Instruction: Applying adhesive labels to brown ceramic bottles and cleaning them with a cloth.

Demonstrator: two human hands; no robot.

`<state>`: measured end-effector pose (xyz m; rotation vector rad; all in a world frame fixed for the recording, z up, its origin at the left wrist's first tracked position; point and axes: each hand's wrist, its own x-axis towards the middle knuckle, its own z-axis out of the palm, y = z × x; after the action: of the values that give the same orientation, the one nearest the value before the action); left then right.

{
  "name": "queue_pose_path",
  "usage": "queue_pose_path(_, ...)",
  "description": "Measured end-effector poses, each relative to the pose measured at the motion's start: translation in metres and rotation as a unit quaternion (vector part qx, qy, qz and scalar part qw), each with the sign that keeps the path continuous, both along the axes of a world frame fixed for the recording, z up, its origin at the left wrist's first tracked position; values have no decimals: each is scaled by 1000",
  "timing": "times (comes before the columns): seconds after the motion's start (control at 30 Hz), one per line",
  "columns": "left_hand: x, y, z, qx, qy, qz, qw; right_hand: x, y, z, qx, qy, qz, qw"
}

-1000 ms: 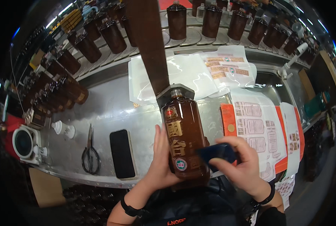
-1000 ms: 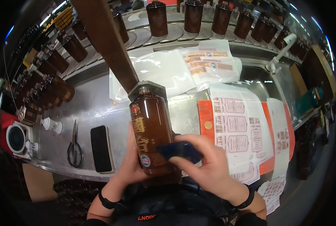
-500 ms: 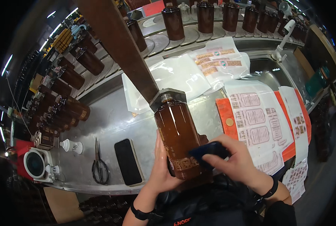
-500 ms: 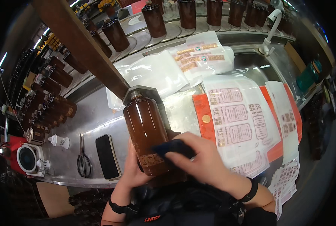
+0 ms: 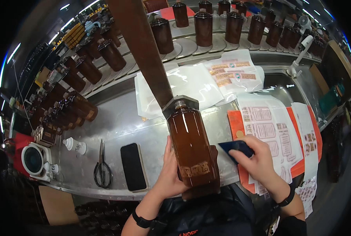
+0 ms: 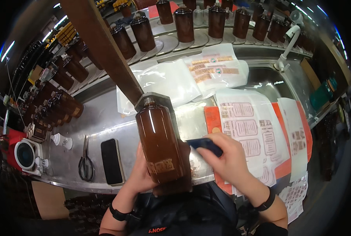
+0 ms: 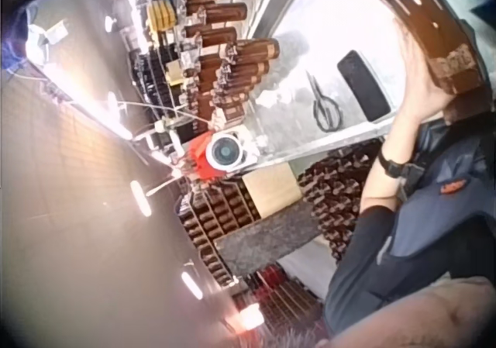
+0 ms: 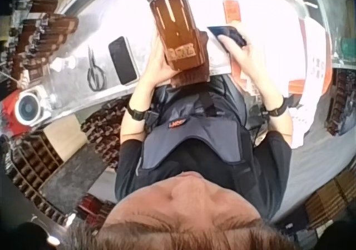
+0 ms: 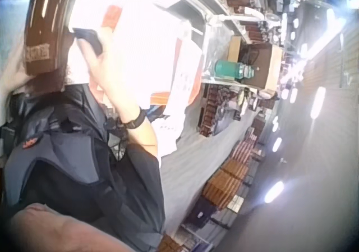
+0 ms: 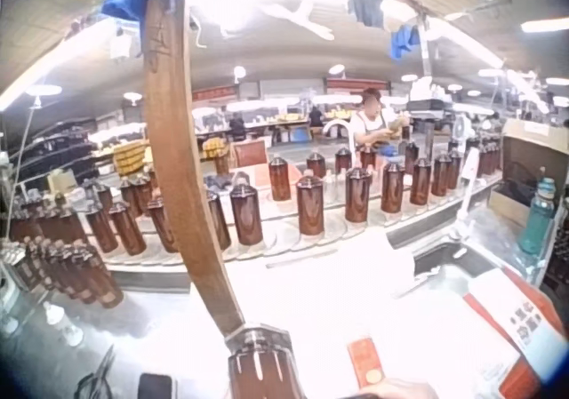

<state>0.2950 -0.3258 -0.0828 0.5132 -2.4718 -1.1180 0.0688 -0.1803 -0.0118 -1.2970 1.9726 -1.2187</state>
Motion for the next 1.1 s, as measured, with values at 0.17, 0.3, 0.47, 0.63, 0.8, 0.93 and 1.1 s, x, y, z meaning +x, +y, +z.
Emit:
queue_pose_path(0.17,-5,1,8,-7,27,14,1000,25,-12,20,-1,-51,110,993)
queue_pose_path(0.3,-7,4,13,-16,38,20,999,-22,-27,-5,-57,174,35,982)
queue_pose_path(0.47,-10,0,12,15,61,14,998,34,-10,20,-191,283,207,917)
queue_pose_path(0.63,-14,3,18,47,115,29,992,34,15,28,-124,212,351,904)
queue_pose_path(0.8,-4,1,14,35,129,41,990,26,5,47,-69,204,174,961)
queue_pose_path(0.93,0,0,11,2,118,17,993,35,-9,33,-98,237,172,951)
queue_pose_path(1.1,2,1,6,-4,119,10,993,39,14,23,-67,216,173,959)
